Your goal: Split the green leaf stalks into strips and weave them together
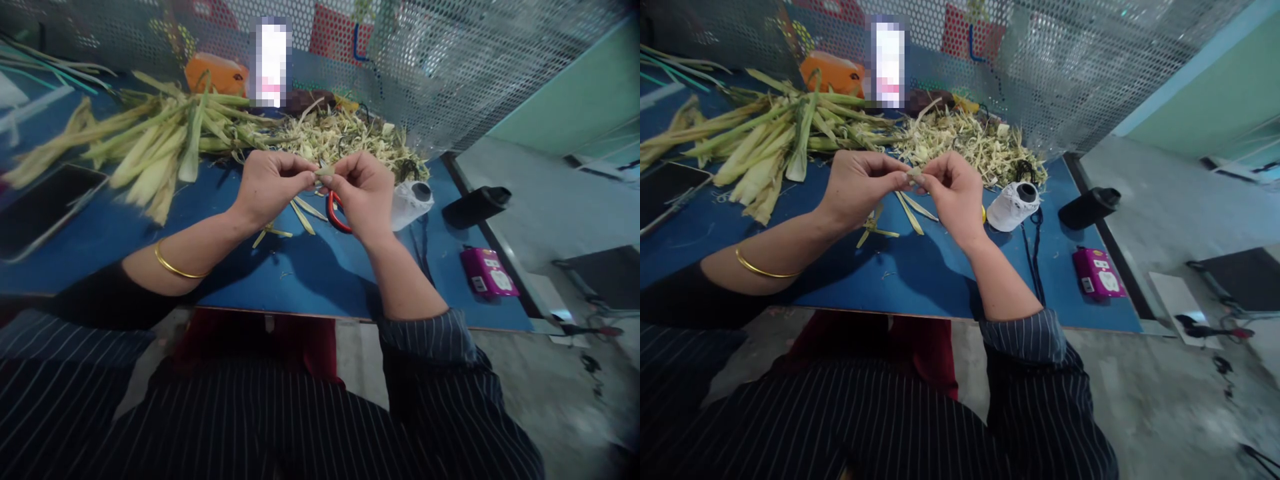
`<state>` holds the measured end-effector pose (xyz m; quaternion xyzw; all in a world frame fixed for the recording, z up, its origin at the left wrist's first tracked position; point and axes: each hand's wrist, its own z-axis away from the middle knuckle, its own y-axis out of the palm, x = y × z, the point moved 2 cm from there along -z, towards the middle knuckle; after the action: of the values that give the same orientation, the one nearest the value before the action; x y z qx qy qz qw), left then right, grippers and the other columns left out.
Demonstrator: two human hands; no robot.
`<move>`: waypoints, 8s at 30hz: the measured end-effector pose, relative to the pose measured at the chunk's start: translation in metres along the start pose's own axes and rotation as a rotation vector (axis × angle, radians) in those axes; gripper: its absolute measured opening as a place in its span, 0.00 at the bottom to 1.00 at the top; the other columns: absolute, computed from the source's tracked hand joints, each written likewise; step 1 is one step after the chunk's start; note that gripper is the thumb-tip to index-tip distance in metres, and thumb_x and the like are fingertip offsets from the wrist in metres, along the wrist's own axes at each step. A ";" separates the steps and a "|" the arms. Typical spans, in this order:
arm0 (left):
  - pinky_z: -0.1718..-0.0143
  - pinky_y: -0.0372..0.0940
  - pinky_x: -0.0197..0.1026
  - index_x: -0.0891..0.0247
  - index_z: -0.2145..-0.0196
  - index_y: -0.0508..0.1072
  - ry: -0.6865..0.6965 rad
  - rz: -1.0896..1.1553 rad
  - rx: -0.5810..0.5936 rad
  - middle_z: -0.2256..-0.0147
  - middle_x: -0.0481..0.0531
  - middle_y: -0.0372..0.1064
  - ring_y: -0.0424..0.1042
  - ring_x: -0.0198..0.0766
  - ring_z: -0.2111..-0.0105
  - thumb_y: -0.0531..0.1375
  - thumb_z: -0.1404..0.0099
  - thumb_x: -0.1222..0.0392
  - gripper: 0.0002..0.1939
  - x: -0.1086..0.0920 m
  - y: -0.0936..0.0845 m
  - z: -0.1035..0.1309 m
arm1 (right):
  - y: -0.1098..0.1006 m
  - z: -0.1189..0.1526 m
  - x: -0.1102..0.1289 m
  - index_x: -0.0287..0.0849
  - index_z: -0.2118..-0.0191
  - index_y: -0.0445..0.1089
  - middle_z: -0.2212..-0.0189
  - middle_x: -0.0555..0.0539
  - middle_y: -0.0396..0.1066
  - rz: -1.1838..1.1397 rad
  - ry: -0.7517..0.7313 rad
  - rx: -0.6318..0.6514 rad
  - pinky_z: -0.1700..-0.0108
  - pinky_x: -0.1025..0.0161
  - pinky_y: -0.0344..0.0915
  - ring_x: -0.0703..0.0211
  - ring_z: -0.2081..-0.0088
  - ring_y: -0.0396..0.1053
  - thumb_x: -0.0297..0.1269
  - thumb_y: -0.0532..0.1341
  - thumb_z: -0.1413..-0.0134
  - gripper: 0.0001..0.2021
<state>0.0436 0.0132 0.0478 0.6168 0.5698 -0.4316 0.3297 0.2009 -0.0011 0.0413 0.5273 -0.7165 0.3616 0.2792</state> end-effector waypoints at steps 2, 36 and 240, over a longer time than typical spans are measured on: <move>0.63 0.72 0.39 0.64 0.74 0.79 -0.011 0.021 0.020 0.72 0.51 0.78 0.77 0.39 0.68 0.66 0.49 0.66 0.02 -0.001 0.000 0.001 | 0.000 0.000 -0.002 0.45 0.72 0.65 0.77 0.56 0.66 0.008 -0.008 -0.008 0.72 0.66 0.66 0.67 0.75 0.68 0.46 0.67 0.49 0.13; 0.64 0.71 0.38 0.65 0.74 0.78 -0.021 0.027 -0.016 0.74 0.50 0.77 0.76 0.38 0.70 0.67 0.48 0.64 0.02 0.003 -0.001 0.000 | -0.001 0.002 -0.002 0.44 0.69 0.66 0.74 0.54 0.67 0.136 -0.068 0.053 0.67 0.63 0.67 0.65 0.71 0.68 0.42 0.62 0.43 0.09; 0.59 0.70 0.37 0.67 0.71 0.73 -0.695 0.946 -0.302 0.76 0.51 0.74 0.75 0.33 0.72 0.58 0.38 0.71 0.05 0.038 -0.016 -0.026 | -0.001 0.012 -0.003 0.41 0.46 0.63 0.56 0.38 0.67 0.831 -0.030 0.279 0.60 0.56 0.64 0.50 0.61 0.68 0.52 0.60 0.49 0.27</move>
<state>0.0314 0.0543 0.0253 0.5725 0.1475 -0.3288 0.7365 0.2022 -0.0092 0.0327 0.2319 -0.8160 0.5288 0.0258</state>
